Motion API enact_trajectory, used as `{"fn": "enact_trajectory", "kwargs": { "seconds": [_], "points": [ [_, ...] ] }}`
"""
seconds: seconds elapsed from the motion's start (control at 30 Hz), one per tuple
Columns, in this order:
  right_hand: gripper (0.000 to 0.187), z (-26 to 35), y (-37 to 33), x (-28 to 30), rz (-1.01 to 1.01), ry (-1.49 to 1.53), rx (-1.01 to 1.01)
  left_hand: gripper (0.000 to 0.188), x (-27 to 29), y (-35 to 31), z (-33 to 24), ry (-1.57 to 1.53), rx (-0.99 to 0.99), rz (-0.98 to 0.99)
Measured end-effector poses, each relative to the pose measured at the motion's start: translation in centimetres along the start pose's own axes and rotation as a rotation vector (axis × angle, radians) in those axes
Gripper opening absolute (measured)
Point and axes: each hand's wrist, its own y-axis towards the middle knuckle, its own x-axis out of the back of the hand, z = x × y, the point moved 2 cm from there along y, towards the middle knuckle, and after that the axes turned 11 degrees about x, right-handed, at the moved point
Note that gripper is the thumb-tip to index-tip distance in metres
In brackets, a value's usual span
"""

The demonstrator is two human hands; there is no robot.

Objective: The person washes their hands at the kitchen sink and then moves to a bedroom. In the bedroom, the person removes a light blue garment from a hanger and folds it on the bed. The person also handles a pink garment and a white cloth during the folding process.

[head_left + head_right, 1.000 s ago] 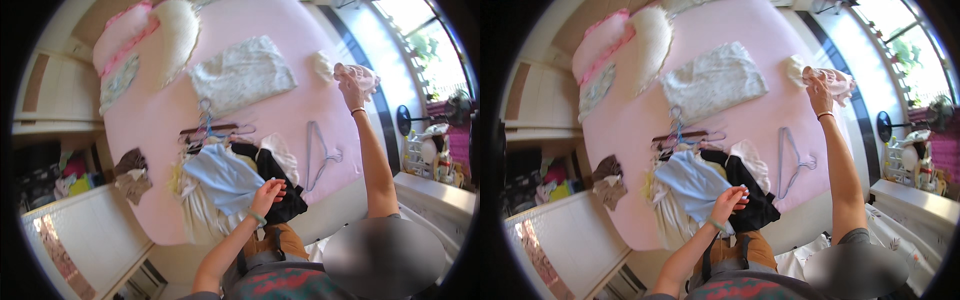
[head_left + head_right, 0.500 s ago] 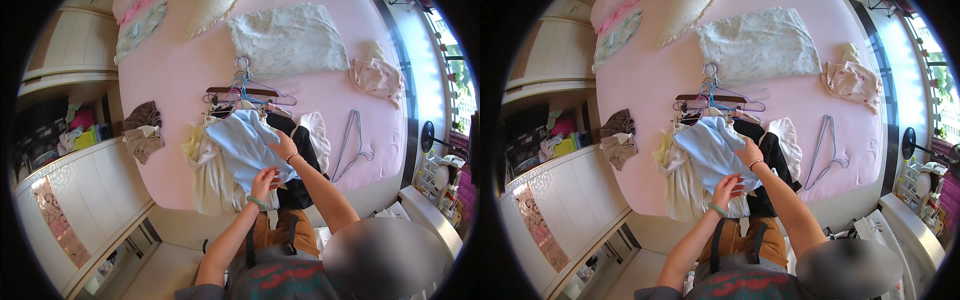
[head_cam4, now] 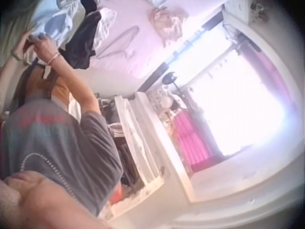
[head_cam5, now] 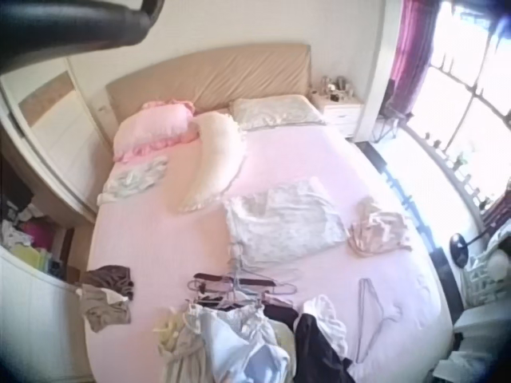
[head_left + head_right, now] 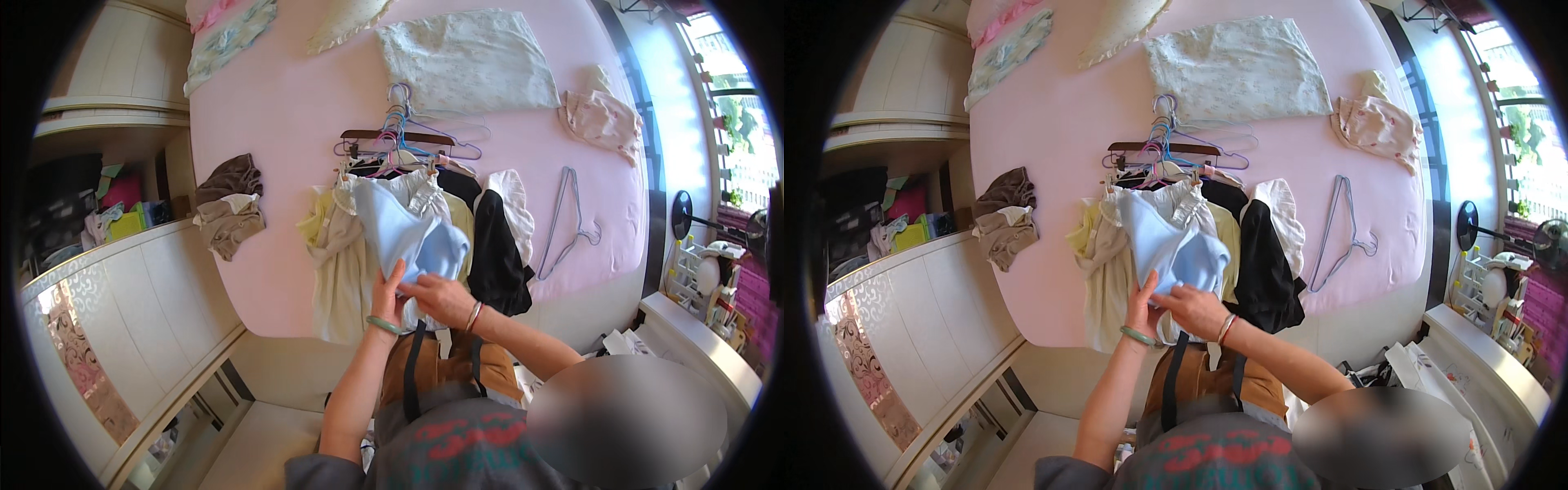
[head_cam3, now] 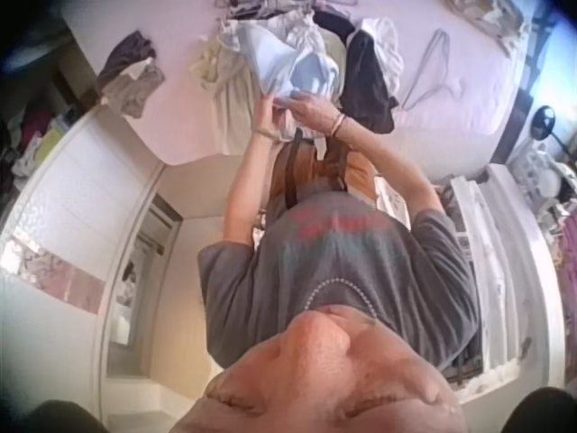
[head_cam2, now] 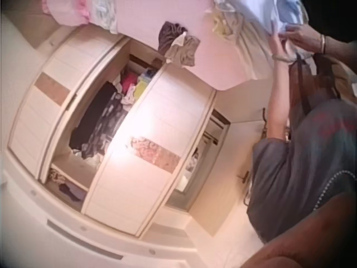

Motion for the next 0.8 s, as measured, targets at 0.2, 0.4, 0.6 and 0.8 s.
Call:
{"fn": "enact_trajectory", "kwargs": {
  "seconds": [0.2, 0.4, 0.6, 0.8],
  "points": [
    [0.028, 3.3, -3.0, -2.4, -0.243, 0.746, -0.406, 0.024, 3.5, -5.0, 0.0, 0.009, -0.246, 0.034],
    [0.031, -1.9, -7.3, -4.3, -0.546, 1.431, -0.806, 0.027, 0.8, -15.0, 0.8, 0.570, -0.489, 0.264],
    [0.040, 3.0, -8.6, -0.4, -0.514, 1.572, -0.439, 0.021, -0.4, -20.1, 4.3, 1.221, -0.699, 0.766],
    [0.037, 11.1, -4.4, 7.0, -0.317, 0.843, -0.220, 0.039, 4.7, -15.4, 0.7, 0.196, -0.198, 0.447]
  ]
}}
